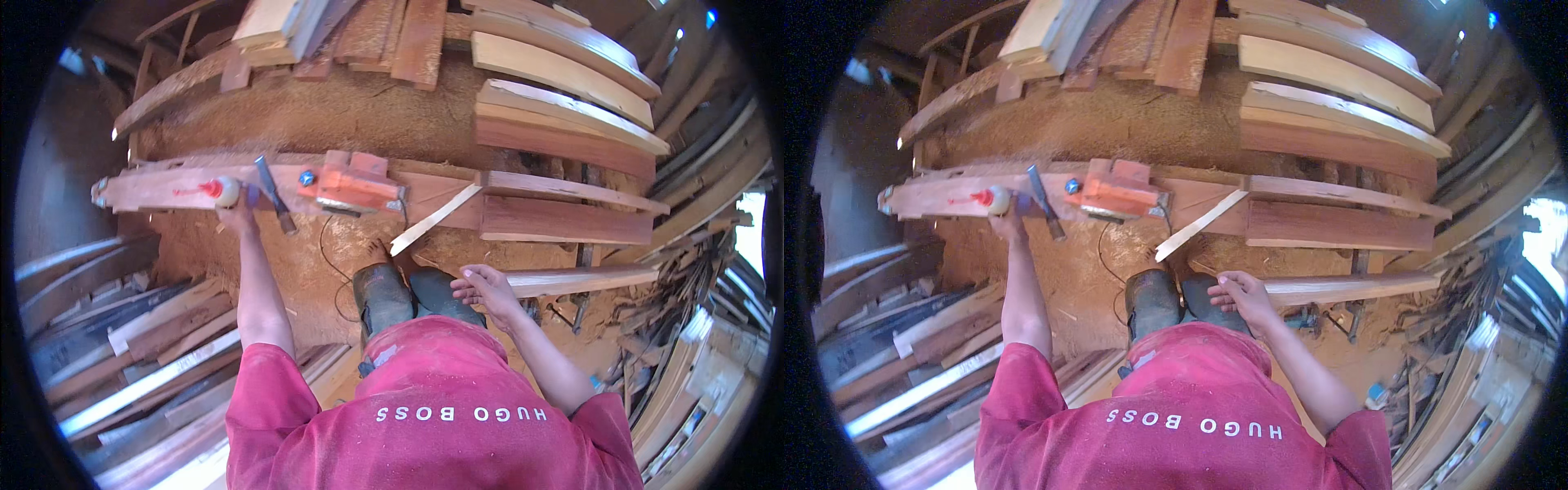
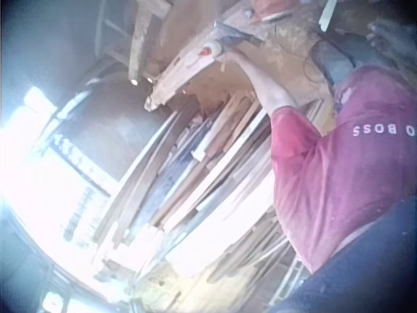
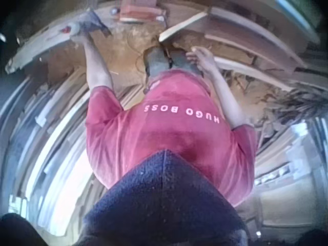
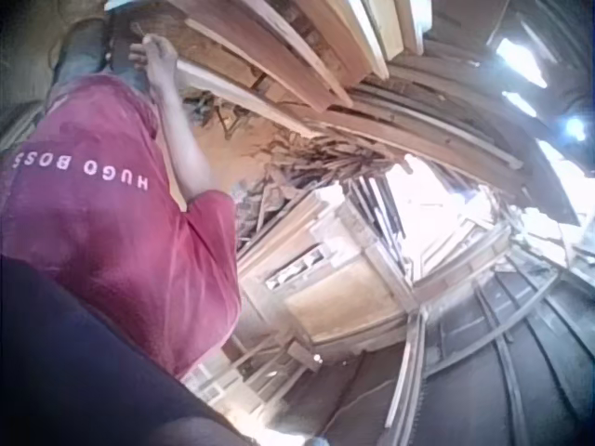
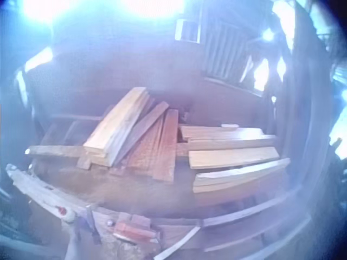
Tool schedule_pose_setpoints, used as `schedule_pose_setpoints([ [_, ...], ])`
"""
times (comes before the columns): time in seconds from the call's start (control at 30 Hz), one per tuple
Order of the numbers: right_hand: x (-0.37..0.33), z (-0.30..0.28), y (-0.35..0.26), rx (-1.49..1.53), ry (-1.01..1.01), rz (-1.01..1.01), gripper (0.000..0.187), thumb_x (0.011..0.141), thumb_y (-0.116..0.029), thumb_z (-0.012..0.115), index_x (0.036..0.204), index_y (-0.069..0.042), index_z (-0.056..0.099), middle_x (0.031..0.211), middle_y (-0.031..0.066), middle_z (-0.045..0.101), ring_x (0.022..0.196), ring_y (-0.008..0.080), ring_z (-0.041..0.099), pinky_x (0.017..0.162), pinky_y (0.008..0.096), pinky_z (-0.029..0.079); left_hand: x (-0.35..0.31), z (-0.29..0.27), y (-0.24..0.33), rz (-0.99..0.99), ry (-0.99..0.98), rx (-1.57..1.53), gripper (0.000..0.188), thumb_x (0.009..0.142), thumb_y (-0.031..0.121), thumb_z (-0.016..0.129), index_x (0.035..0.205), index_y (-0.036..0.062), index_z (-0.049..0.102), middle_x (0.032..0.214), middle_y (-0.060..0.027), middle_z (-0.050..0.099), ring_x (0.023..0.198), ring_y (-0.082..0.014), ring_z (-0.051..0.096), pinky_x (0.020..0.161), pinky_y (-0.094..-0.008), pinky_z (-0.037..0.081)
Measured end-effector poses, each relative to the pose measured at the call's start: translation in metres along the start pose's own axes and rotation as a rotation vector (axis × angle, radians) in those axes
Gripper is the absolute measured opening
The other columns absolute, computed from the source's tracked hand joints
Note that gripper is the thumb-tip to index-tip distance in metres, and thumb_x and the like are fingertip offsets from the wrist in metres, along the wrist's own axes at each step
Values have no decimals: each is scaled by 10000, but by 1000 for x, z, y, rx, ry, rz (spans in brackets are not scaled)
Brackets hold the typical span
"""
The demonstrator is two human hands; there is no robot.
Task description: The person applies glue from a bottle onto the edges of several wooden boards, then aligns them together on a workbench and secures them using a metal clamp.
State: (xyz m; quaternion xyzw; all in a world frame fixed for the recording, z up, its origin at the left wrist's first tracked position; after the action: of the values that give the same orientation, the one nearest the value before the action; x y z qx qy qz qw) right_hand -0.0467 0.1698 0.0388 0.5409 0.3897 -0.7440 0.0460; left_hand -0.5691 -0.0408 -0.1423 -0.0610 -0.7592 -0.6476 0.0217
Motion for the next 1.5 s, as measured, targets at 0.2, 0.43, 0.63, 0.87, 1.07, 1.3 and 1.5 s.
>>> schedule_pose_setpoints([
  [0.2,3,-32,23,191,126,21,313,968,-247,538,1184,-23,504,1004,126,657,838,170,649,706,281,515,-4,29,8,-82,22,102,581,714,82,821,1193,11,500,1147,-88,597,986,-196,594,889,-353,489],
  [0.43,20,-48,4,237,141,-72,329,958,-270,560,1153,-5,548,975,111,667,815,141,648,672,245,506,9,7,-7,-123,-43,156,639,725,121,818,1254,5,479,1199,-111,571,1043,-208,564,906,-355,471],
  [0.63,94,-21,11,-141,248,-351,366,909,-228,603,1155,35,536,974,182,657,827,259,653,706,323,527,-44,6,16,-254,154,422,542,833,150,684,1262,-71,437,1190,-195,518,1077,-281,526,945,-367,419],
  [0.87,216,0,17,-526,746,-304,539,850,-176,628,1289,52,415,1192,299,528,1112,461,506,957,512,407,-146,41,100,165,-218,694,369,820,113,600,1142,-46,515,1119,-223,522,1063,-346,497,934,-430,384],
  [1.07,222,7,13,-716,772,-282,644,873,-264,588,1360,43,300,1160,336,547,1061,465,556,904,514,446,-184,150,204,834,-998,708,408,772,316,691,1130,145,596,1140,-104,553,1150,-303,472,993,-473,336],
  [1.3,216,10,-32,-729,952,-130,651,823,-378,657,1256,33,397,1224,312,501,1115,457,518,881,522,451,-162,175,180,996,-1232,728,346,811,378,638,1100,188,618,958,-27,623,993,-222,552,831,-426,373],
  [1.5,227,25,-14,-571,918,-308,514,770,-206,744,1132,34,470,1104,264,504,1021,428,535,858,497,454,-162,174,166,1061,-1230,766,308,804,381,645,1059,207,640,946,-27,629,974,-223,562,812,-418,384],
])
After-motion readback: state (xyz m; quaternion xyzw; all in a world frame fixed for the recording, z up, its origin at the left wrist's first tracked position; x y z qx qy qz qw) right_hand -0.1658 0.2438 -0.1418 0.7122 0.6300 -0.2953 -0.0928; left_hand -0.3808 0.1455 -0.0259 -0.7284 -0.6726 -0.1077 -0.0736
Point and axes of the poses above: each hand's wrist, its own x-axis towards the middle knuckle, its own z-axis out of the palm, y = z × x, the point moved 3 cm from there along x, towards the middle knuckle
